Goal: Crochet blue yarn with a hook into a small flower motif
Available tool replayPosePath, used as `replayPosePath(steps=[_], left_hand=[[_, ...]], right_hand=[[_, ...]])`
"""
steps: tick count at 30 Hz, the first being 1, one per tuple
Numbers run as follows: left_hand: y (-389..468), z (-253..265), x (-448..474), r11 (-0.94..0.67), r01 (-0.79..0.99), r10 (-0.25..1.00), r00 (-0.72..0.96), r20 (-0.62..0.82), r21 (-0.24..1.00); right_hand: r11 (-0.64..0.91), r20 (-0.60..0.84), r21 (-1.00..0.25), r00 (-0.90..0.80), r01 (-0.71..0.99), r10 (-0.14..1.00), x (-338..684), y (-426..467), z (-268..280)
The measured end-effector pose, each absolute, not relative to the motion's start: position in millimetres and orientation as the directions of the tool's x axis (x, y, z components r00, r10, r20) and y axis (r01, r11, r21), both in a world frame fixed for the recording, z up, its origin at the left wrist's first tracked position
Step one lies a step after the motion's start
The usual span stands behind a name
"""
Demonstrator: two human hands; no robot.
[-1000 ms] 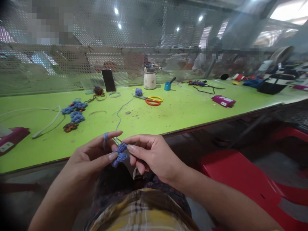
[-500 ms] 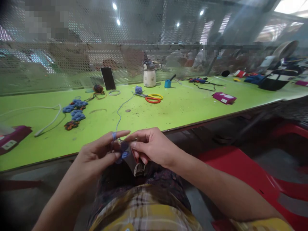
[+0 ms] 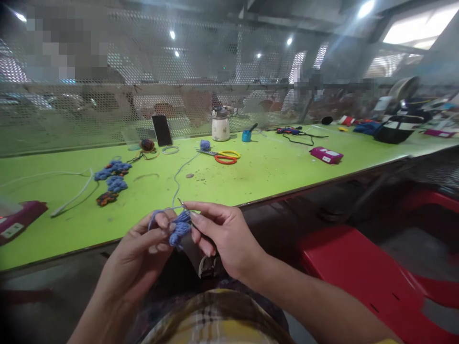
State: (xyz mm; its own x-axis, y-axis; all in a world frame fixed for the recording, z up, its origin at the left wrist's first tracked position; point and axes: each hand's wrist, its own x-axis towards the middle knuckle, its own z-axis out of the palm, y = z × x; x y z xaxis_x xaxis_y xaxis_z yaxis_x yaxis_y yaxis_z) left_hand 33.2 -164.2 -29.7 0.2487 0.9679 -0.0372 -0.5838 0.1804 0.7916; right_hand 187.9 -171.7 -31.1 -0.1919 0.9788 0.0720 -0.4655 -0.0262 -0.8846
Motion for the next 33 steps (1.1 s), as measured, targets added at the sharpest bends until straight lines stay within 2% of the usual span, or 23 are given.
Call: replayPosePath(steps=[4, 19, 27, 33], left_hand=[[-163.9, -23.2, 34.3, 0.236, -0.593, 0.960, 0.266, -0.089, 0.770], [-159.6, -18.9, 26.3, 0.093, -0.350, 0.979, 0.200, -0.023, 0.932], [-162.8, -15.4, 25.6, 0.159, -0.352, 0.964, 0.256, -0.068, 0.923], [-162.1, -16.3, 23.6, 0.109, -0.340, 0.973, 0.229, -0.030, 0.934]], right_hand=[[0.033, 0.118, -0.918, -0.193, -0.394, 0.974, 194.3, -170.4, -27.3], [0.066, 0.062, -0.998, -0.364, -0.001, 0.929, 223.3, -165.6, -2.1], [0.043, 0.033, -0.999, -0.383, 0.018, 0.923, 230.2, -162.8, -3.2], [0.117, 0.075, -0.990, -0.386, 0.085, 0.920, 230.1, -164.0, -3.8]])
